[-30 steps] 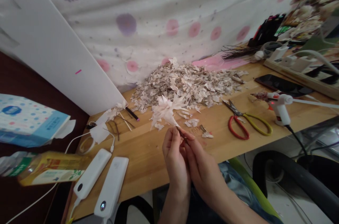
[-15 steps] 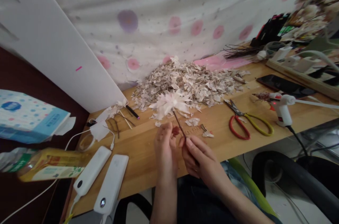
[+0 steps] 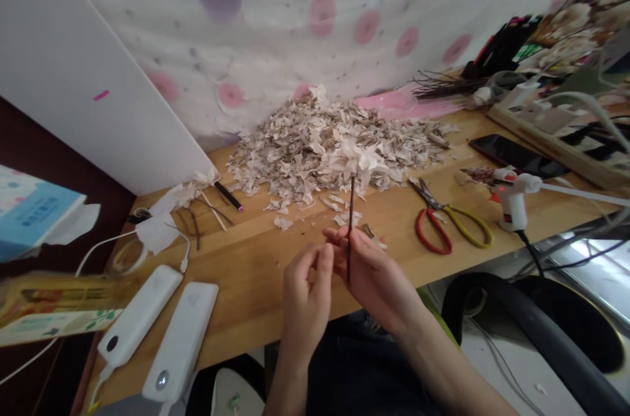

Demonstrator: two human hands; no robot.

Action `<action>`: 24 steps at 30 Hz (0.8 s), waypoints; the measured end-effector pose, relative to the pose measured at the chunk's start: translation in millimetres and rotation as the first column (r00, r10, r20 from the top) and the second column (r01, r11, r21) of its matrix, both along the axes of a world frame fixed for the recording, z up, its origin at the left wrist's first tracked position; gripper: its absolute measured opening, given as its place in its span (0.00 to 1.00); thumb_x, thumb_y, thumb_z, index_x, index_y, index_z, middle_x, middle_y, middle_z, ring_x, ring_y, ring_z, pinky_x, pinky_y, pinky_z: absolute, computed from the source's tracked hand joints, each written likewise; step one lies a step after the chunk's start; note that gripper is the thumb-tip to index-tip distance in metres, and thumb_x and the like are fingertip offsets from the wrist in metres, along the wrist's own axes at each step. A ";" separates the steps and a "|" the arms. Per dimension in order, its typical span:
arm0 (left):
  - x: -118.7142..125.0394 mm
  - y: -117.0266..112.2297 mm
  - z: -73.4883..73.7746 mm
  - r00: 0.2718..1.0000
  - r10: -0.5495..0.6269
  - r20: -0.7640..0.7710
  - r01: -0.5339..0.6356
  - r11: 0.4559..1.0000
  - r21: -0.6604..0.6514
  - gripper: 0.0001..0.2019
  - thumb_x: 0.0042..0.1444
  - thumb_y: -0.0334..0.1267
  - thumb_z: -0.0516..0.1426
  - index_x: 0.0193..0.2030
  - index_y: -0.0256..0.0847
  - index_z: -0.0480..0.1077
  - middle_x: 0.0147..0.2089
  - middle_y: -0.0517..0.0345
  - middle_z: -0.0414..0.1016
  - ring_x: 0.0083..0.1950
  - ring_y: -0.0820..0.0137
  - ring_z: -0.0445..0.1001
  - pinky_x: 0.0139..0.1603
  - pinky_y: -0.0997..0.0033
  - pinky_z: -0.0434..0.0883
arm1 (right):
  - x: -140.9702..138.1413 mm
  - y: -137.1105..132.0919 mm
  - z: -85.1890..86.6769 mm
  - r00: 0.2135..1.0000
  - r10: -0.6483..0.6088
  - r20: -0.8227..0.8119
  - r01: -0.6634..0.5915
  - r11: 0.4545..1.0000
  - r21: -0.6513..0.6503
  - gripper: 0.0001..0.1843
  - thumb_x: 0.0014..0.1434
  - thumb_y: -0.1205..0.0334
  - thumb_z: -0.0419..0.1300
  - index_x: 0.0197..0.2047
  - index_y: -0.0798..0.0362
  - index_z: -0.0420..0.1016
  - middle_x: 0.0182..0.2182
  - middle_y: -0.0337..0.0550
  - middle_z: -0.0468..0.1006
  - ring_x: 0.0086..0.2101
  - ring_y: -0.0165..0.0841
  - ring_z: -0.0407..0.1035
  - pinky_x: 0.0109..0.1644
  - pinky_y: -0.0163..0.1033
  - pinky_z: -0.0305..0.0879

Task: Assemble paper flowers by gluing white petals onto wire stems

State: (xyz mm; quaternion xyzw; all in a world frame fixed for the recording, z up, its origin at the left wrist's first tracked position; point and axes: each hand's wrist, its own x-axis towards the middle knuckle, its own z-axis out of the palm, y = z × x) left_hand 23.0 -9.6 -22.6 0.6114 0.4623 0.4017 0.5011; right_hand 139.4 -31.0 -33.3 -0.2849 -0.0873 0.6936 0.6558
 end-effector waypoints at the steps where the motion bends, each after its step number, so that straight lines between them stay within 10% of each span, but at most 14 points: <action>1: 2.9 -1.7 0.9 0.999 -0.044 -0.008 0.044 0.999 0.004 0.17 0.68 0.49 0.54 0.40 0.42 0.80 0.36 0.54 0.81 0.36 0.68 0.75 0.38 0.71 0.69 | -0.8 1.0 -0.7 1.000 0.006 0.001 -0.006 1.000 0.005 0.16 0.47 0.49 0.78 0.35 0.46 0.83 0.39 0.37 0.78 0.35 0.29 0.68 0.42 0.32 0.67; 10: 15.6 0.3 -11.2 0.995 -0.031 0.098 0.042 0.993 -0.113 0.16 0.69 0.48 0.53 0.51 0.45 0.79 0.42 0.54 0.81 0.32 0.72 0.70 0.38 0.73 0.71 | -5.8 4.2 -8.2 0.995 -0.012 0.103 0.009 1.000 0.030 0.14 0.54 0.49 0.73 0.34 0.50 0.83 0.31 0.39 0.75 0.26 0.27 0.61 0.27 0.29 0.60; 16: 19.0 -0.3 -19.2 0.998 -0.007 0.064 0.009 0.999 -0.041 0.17 0.69 0.49 0.53 0.40 0.41 0.78 0.31 0.58 0.76 0.30 0.72 0.70 0.33 0.75 0.68 | -9.7 9.6 -20.7 0.997 -0.049 0.052 0.044 0.994 0.099 0.11 0.58 0.52 0.71 0.30 0.50 0.81 0.36 0.41 0.79 0.30 0.28 0.67 0.29 0.28 0.63; 24: 27.6 3.0 -28.7 0.957 0.159 0.244 -0.082 0.951 -0.299 0.22 0.58 0.60 0.61 0.36 0.41 0.80 0.22 0.66 0.59 0.23 0.75 0.57 0.24 0.76 0.57 | -9.9 10.5 -23.9 0.987 -0.035 0.156 0.023 0.997 0.075 0.13 0.58 0.50 0.71 0.31 0.50 0.82 0.34 0.43 0.78 0.28 0.29 0.63 0.28 0.29 0.64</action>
